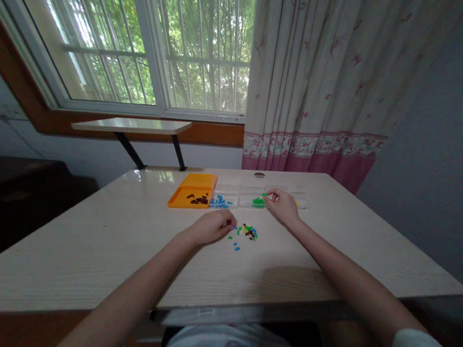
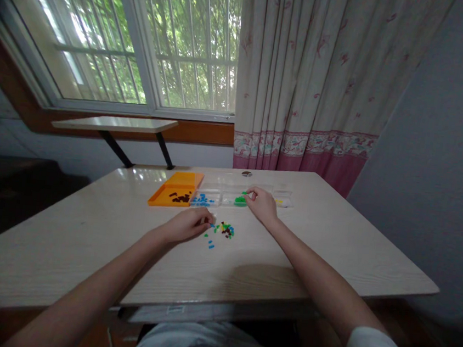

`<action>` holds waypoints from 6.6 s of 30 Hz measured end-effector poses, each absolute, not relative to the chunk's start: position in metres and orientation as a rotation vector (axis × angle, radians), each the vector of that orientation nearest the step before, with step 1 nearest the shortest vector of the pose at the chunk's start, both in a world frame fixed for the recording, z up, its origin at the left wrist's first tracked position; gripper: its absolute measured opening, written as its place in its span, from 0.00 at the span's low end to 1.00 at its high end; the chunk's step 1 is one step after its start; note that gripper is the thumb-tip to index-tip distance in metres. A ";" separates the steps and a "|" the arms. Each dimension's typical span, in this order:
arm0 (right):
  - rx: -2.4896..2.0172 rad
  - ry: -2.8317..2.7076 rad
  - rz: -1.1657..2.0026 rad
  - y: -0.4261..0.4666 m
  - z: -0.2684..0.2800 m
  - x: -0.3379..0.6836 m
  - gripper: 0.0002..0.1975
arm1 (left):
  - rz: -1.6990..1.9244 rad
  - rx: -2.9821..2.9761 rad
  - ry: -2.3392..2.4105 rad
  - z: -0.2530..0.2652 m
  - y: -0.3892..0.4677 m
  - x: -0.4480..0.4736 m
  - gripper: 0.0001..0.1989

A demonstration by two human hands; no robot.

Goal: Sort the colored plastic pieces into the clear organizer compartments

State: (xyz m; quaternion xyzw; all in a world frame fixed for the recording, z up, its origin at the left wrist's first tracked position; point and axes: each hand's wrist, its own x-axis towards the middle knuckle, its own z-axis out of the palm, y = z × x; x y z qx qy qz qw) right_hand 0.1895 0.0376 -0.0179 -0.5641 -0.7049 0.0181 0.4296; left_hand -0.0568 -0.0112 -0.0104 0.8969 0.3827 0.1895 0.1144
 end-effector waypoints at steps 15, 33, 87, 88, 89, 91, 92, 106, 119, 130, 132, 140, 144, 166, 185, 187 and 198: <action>-1.032 -2.334 0.210 -0.016 -0.017 0.151 0.08 | 0.745 2.601 1.159 -0.002 -0.020 -0.048 0.05; -0.931 -2.260 0.192 -0.016 -0.014 0.154 0.08 | 0.906 2.612 1.107 -0.004 -0.021 -0.046 0.07; -0.973 -2.417 0.602 -0.005 -0.015 0.172 0.06 | 1.358 2.338 1.740 -0.011 0.008 -0.076 0.11; -0.977 -2.405 0.616 -0.004 -0.016 0.172 0.06 | 1.334 2.297 1.798 -0.012 0.012 -0.079 0.11; -0.977 -2.396 0.629 -0.004 -0.017 0.172 0.06 | 1.311 2.261 1.845 -0.014 0.015 -0.080 0.11; -0.966 -2.377 0.649 -0.002 -0.018 0.171 0.06 | 1.270 2.227 1.884 -0.017 0.019 -0.082 0.12; -0.958 -2.365 0.656 -0.002 -0.019 0.170 0.06 | 1.259 2.232 1.868 -0.018 0.020 -0.081 0.13; -0.849 -2.101 0.483 -0.012 -0.009 0.156 0.07 | 0.969 2.632 1.206 -0.009 -0.026 -0.033 0.11; -0.815 -2.127 0.347 -0.013 -0.009 0.157 0.08 | 1.032 2.615 1.173 -0.008 -0.026 -0.034 0.10; -0.810 -2.161 0.101 -0.013 -0.004 0.166 0.06 | 0.886 2.608 1.233 -0.009 -0.023 -0.036 0.11; -0.809 -2.086 0.055 -0.012 0.000 0.171 0.07 | 0.753 2.627 1.202 -0.011 -0.022 -0.037 0.10; -0.877 -1.918 -0.017 -0.011 0.009 0.182 0.09 | 0.592 2.651 1.109 -0.013 -0.022 -0.039 0.11; -0.872 -1.908 -0.011 -0.012 0.010 0.183 0.10 | 0.581 2.657 1.107 -0.011 -0.023 -0.038 0.12; -1.246 -1.979 -0.215 0.029 -0.001 0.227 0.08 | 0.571 2.711 1.216 -0.009 -0.028 -0.037 0.09; -1.022 -2.253 0.188 -0.006 -0.016 0.163 0.06 | 0.900 2.444 1.093 -0.017 -0.015 -0.029 0.08; -1.016 -2.236 0.236 -0.008 -0.018 0.158 0.05 | 0.921 2.445 1.112 -0.017 -0.015 -0.029 0.08; -1.010 -2.111 0.434 -0.007 -0.026 0.154 0.07 | 0.995 2.436 1.117 -0.017 -0.015 -0.028 0.07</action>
